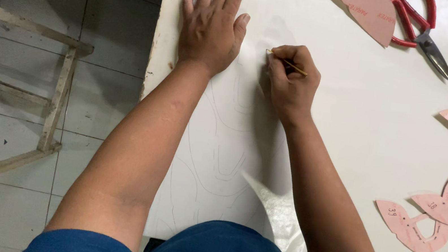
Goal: The person traces around pink shoe pattern pieces laid on a white paper sheet, using a pen to draw outlines on the paper. They reposition each pattern piece, hold it steady with one hand, and trace its edges, working through the pieces one at a time across the table.
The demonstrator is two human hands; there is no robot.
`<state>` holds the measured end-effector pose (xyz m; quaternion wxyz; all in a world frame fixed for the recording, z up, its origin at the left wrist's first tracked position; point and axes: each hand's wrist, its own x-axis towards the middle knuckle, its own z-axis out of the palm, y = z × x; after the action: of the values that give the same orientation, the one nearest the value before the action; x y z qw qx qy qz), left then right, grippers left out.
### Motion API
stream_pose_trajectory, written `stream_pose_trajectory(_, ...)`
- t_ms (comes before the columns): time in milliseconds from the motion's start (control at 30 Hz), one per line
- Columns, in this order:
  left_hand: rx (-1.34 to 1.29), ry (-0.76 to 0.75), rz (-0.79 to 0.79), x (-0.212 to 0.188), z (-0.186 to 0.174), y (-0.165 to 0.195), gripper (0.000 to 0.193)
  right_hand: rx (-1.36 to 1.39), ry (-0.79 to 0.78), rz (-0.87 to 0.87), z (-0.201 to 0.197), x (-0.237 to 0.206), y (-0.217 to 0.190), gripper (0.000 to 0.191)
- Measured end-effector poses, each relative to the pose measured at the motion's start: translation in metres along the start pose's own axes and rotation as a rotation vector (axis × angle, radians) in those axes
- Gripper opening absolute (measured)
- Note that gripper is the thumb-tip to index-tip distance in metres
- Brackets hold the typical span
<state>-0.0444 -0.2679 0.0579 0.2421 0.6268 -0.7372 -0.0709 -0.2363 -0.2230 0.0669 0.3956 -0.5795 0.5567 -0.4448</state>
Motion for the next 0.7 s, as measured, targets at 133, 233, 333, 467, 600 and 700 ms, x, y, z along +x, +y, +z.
stream_pose_trajectory(133,0.003,0.000,0.002,-0.001,0.000,-0.001,0.047,0.159,0.013,0.116,-0.002,-0.006,-0.011,0.005)
stream_pose_trajectory(233,0.003,-0.020,0.008,0.000,0.000,-0.005,0.049,0.286,0.049,0.154,-0.019,-0.024,-0.019,0.010)
stream_pose_trajectory(333,0.003,-0.023,0.026,0.001,0.001,-0.012,0.052,0.365,0.081,0.180,-0.049,-0.059,-0.020,0.023)
stream_pose_trajectory(467,0.003,-0.031,0.048,0.000,0.004,-0.022,0.052,0.055,0.214,0.263,-0.122,-0.096,0.005,0.037)
stream_pose_trajectory(600,0.015,-0.029,0.067,0.002,0.007,-0.030,0.053,-0.461,0.521,0.415,-0.222,-0.115,0.054,0.028)
stream_pose_trajectory(700,0.014,-0.030,0.081,0.001,0.007,-0.036,0.051,-0.685,0.681,0.298,-0.302,-0.134,0.083,0.035)
